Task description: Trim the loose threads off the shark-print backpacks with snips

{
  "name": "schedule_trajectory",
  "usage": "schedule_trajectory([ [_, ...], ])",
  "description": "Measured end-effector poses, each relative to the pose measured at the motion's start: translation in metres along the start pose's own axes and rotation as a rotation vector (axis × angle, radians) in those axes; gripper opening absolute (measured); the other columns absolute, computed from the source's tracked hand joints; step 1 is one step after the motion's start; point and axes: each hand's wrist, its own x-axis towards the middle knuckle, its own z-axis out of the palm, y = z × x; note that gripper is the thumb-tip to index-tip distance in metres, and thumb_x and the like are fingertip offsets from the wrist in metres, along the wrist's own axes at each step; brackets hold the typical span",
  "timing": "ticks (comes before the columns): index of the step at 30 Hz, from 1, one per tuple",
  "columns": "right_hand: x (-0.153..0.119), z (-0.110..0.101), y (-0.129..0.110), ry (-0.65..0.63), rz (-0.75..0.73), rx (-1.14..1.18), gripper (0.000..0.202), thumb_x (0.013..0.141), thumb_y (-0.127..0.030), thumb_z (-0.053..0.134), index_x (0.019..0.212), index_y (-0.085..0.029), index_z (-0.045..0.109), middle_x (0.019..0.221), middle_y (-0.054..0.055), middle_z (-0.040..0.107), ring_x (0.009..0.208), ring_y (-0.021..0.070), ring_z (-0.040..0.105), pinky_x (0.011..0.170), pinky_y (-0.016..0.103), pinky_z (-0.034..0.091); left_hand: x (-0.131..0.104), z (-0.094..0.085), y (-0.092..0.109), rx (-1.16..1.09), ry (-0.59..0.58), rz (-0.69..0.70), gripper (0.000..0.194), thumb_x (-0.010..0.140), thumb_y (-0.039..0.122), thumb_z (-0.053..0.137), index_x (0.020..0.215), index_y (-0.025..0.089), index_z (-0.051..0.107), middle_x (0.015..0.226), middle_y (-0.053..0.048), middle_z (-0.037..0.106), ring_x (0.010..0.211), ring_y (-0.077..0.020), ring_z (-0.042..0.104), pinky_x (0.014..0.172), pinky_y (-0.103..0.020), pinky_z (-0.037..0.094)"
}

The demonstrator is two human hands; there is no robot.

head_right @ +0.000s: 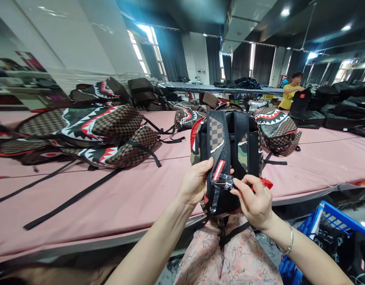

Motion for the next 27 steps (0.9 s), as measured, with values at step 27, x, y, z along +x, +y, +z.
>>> schedule_trajectory([
  [27,-0.009,0.038,-0.01,0.141,0.551,0.609,0.028,0.077,-0.031,0.057,0.101,-0.017,0.054,0.084,0.005,0.053,0.072,0.0146,0.052,0.061,0.025,0.047,-0.009,-0.008,-0.024,-0.024,0.033,0.24,0.05,0.077,0.047,0.055,0.117,0.017,0.053,0.101,-0.009,0.067,0.095,-0.0216,0.062,0.08,-0.03,0.051],
])
